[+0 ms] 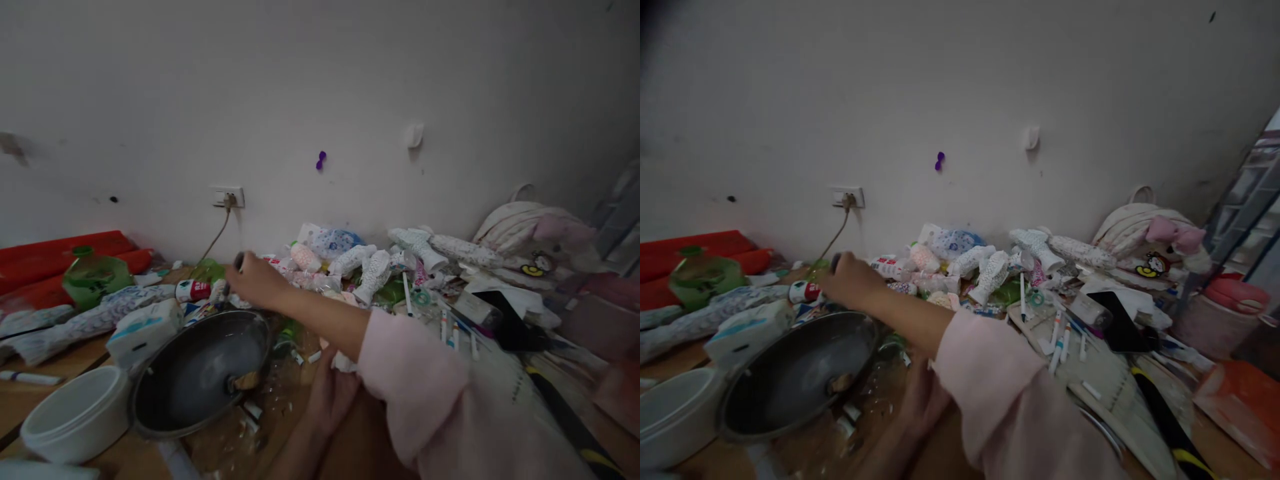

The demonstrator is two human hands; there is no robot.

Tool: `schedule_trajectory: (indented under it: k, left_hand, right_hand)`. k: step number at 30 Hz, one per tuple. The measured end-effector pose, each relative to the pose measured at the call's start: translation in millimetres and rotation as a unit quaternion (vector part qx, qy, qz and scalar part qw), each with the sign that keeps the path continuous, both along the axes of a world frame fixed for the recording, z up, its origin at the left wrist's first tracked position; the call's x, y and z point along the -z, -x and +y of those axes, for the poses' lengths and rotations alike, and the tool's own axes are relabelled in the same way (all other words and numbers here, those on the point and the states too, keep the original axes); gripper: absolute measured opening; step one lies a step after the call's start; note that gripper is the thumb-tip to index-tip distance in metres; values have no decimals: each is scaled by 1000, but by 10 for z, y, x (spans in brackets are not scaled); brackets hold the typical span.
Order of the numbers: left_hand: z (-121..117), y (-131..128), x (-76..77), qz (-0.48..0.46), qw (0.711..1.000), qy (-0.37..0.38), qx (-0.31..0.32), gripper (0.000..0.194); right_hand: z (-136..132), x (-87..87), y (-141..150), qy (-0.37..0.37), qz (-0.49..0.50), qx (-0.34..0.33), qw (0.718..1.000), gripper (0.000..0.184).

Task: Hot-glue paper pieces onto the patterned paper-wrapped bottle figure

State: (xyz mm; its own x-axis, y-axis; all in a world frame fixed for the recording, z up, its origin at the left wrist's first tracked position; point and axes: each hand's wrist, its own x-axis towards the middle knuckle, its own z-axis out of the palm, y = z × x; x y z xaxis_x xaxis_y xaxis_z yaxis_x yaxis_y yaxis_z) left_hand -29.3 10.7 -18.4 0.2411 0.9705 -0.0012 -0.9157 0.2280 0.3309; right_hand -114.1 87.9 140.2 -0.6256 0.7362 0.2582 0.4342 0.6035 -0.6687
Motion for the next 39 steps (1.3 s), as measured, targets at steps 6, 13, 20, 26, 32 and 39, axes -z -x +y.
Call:
schedule_trajectory:
  k: [6, 13, 20, 26, 32, 39]
  left_hand:
    - [-19, 58, -84, -30, 999, 19, -30, 22]
    - [-35, 96, -14, -4, 998, -56, 1, 32]
    - [-63, 83, 8, 17, 997, -74, -29, 31]
    - [-138, 21, 108, 74, 997, -29, -15, 35]
    - [-167, 32, 151, 100, 995, -22, -2, 39]
    - [-161, 30, 144, 120, 992, 25, -6, 35]
  right_hand:
    - [-132, -209, -1031, 247, 298, 60, 920, 16]
    - [-532, 220, -2008, 52, 540, 137, 829, 29]
    - [-882, 868, -2423, -254, 261, 16, 931, 12]
    - [-861, 1367, -2373, -272, 251, 92, 924, 16]
    - [-802, 1478, -2439, -328, 261, 36, 907, 11]
    - [-832, 1535, -2425, -321, 199, 33, 925, 13]
